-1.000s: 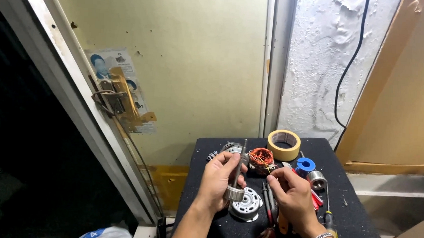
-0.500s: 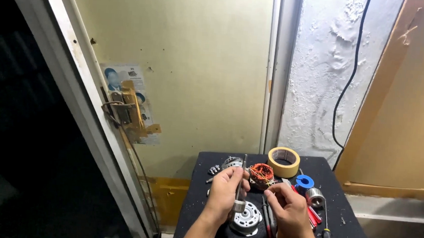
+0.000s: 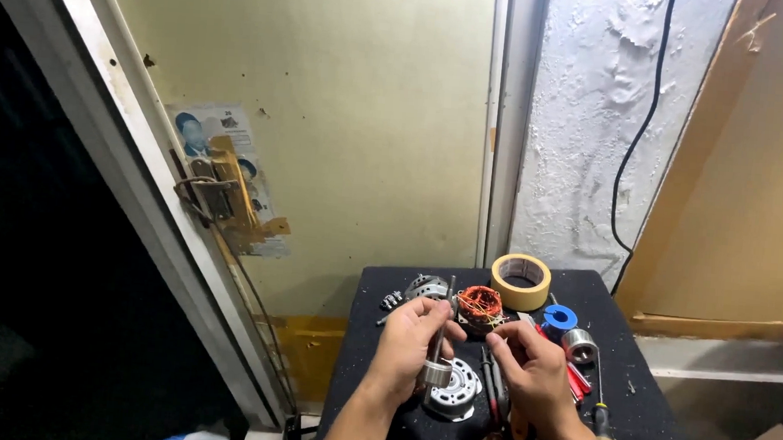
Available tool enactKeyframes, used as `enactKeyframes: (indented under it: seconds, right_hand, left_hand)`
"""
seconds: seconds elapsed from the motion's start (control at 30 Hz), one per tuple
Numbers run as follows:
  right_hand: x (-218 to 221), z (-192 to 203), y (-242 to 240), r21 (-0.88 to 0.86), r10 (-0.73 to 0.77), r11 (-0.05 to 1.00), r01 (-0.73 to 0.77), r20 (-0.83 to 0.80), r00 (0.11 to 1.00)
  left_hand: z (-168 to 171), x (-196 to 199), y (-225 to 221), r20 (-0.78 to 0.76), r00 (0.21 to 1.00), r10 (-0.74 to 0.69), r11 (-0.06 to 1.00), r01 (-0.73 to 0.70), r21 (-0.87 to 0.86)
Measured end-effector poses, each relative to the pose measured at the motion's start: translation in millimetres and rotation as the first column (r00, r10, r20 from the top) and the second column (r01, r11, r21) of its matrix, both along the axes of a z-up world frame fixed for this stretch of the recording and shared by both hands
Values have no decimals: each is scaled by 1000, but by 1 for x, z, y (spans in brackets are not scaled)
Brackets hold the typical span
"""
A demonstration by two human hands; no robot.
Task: Testing electrical continuity and components of a motor using a multimeter and other tools on a repair bench.
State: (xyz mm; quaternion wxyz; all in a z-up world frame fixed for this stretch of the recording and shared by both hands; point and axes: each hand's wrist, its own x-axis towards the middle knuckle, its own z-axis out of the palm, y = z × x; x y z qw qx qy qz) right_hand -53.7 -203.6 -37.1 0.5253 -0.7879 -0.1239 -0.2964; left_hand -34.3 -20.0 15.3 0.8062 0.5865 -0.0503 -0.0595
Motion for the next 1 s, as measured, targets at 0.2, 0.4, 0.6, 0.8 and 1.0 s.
enactKeyframes:
  seconds: [0.2, 0.4, 0.6, 0.8, 1.0]
  right_hand:
    - [1, 1, -3, -15, -15, 1000, 15, 37, 999]
    - [1, 4, -2, 6, -1, 1000, 1, 31, 1000]
    - [-1, 8, 0, 25, 3, 1000, -4, 53, 999]
    - [-1, 10, -2, 15, -21, 1000, 20, 80, 997]
    - [11, -2, -4, 85, -25, 996, 13, 138, 990]
  left_hand:
    - [5, -6, -3, -55, 994, -99, 994, 102, 45]
    - [9, -10, 0, -58, 990, -130, 991, 129, -16]
    - [-1, -3, -3, -24, 990, -138, 987, 140, 80]
    - [4, -9, -8, 5, 988, -156, 967, 151, 203]
    - [-9, -2, -7, -13, 999, -41, 996, 42, 85]
